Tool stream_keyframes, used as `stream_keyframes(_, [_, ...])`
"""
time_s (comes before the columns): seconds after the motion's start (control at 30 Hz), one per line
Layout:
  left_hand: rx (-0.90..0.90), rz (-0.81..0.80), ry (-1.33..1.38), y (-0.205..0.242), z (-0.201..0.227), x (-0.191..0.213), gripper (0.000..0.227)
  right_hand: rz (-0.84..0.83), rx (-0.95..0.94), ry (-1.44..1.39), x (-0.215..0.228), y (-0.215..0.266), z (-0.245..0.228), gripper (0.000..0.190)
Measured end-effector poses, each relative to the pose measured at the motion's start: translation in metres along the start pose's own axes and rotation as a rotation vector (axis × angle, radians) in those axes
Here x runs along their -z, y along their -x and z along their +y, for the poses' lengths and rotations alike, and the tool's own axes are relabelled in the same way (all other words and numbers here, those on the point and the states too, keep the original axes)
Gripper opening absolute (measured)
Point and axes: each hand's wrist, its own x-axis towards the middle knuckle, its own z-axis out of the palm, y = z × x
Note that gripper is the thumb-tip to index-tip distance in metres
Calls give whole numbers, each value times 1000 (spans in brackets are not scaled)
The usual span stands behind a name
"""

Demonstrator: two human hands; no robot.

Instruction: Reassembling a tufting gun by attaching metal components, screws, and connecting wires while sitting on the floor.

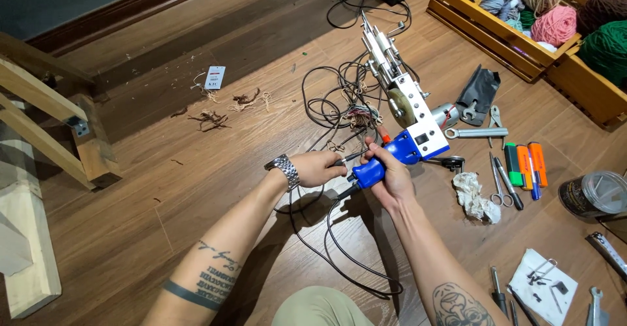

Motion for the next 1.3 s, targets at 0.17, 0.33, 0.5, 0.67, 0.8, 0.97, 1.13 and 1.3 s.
stream_keyframes(0.17, [-16, 54, 104, 23, 22, 10, 38, 36, 42, 21, 2, -1, -1, 56])
stream_keyframes(0.33, [-62, 149, 104, 16, 18, -1, 33, 58, 45, -1, -2, 1, 1, 57])
stream_keyframes(0.5, [-119, 298, 126, 8, 12, -23, 24, 58, 71, 37, 15, -9, 15, 63])
stream_keyframes(0.67, [-80, 359, 116, 14, 8, -37, 27, 50, 106, 132, 18, -6, 16, 59])
stream_keyframes(0.8, [-28, 390, 57, -9, -21, -37, 32, 92, 195, 349, 26, -4, 8, 49])
stream_keyframes(0.97, [81, 433, -107, -15, -58, -45, 38, 177, 334, 570, 25, 14, -9, 26])
stream_keyframes(1.13, [259, 481, -315, -21, -105, -46, 42, 150, 355, 491, 29, 36, -15, 39])
stream_keyframes(1.3, [516, 269, -317, -9, -88, -43, 66, 74, 330, 571, 42, 54, -25, 55])
